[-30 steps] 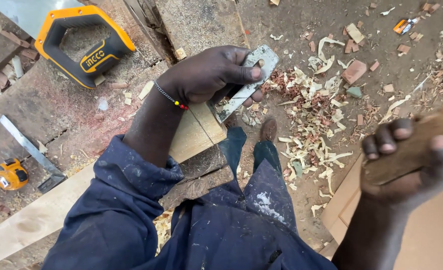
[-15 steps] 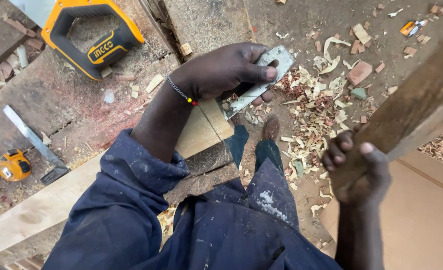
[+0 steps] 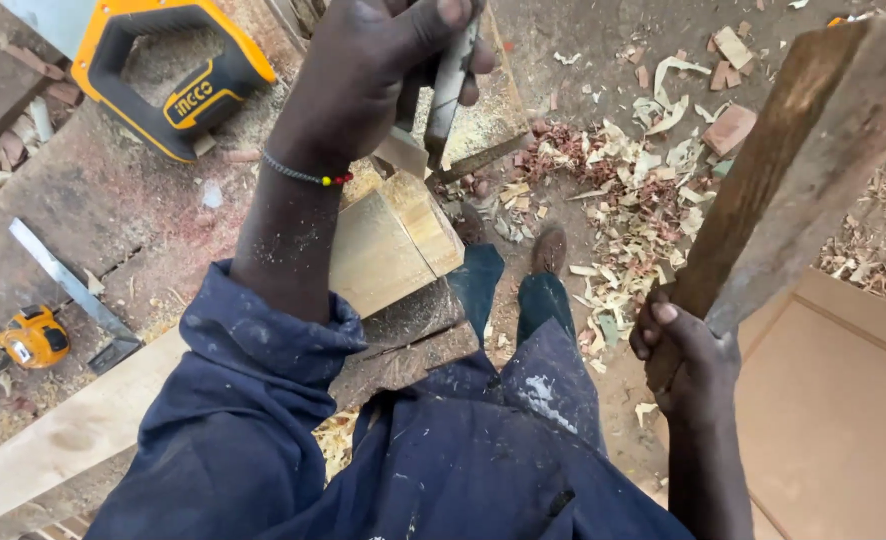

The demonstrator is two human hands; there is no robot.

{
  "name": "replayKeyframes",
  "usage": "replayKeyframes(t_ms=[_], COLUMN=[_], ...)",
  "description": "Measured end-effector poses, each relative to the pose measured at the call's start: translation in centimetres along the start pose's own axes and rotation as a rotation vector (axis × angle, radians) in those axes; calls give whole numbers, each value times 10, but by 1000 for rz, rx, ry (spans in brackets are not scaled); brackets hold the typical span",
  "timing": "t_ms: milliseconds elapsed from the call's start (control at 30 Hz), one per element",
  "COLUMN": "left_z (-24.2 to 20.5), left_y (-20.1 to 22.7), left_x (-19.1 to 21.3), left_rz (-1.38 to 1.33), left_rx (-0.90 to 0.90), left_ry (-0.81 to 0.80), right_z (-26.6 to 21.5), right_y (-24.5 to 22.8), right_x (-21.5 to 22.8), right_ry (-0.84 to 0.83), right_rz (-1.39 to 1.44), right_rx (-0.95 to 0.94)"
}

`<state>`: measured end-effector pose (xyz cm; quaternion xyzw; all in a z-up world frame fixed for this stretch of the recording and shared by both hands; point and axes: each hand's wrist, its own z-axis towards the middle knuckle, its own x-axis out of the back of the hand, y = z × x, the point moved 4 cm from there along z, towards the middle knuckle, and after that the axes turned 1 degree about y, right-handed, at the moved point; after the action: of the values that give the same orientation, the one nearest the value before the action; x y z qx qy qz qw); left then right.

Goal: Measuring and marking a wooden beam using a try square and pencil on a workbench in a carpentry workshop.

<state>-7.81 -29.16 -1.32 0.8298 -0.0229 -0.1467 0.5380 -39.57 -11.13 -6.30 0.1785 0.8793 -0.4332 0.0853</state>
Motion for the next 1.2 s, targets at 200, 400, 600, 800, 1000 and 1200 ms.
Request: replayKeyframes(t_ms=[200, 400, 600, 800, 1000, 1200], left_z=[-9, -13, -19, -11, -9, -11], left_y=[3, 9, 9, 1, 3, 0], left_x=[-41, -51, -64, -62, -57, -58], left_rz=[-15, -38, -36, 94, 57, -6], left_rx=[-107, -148, 15, 40, 61, 116], left_ry=[-340, -432, -495, -447, -439, -430], right_z=[-4, -3, 2, 3, 3, 4], right_y=[4, 29, 48, 57, 62, 61], right_x=[9, 19, 34, 42, 43, 36], right_ry=[126, 133, 152, 209, 200, 160], right_rz=[-242, -208, -199, -189, -199, -196], right_rx=[-46, -97, -125, -159, -172, -163])
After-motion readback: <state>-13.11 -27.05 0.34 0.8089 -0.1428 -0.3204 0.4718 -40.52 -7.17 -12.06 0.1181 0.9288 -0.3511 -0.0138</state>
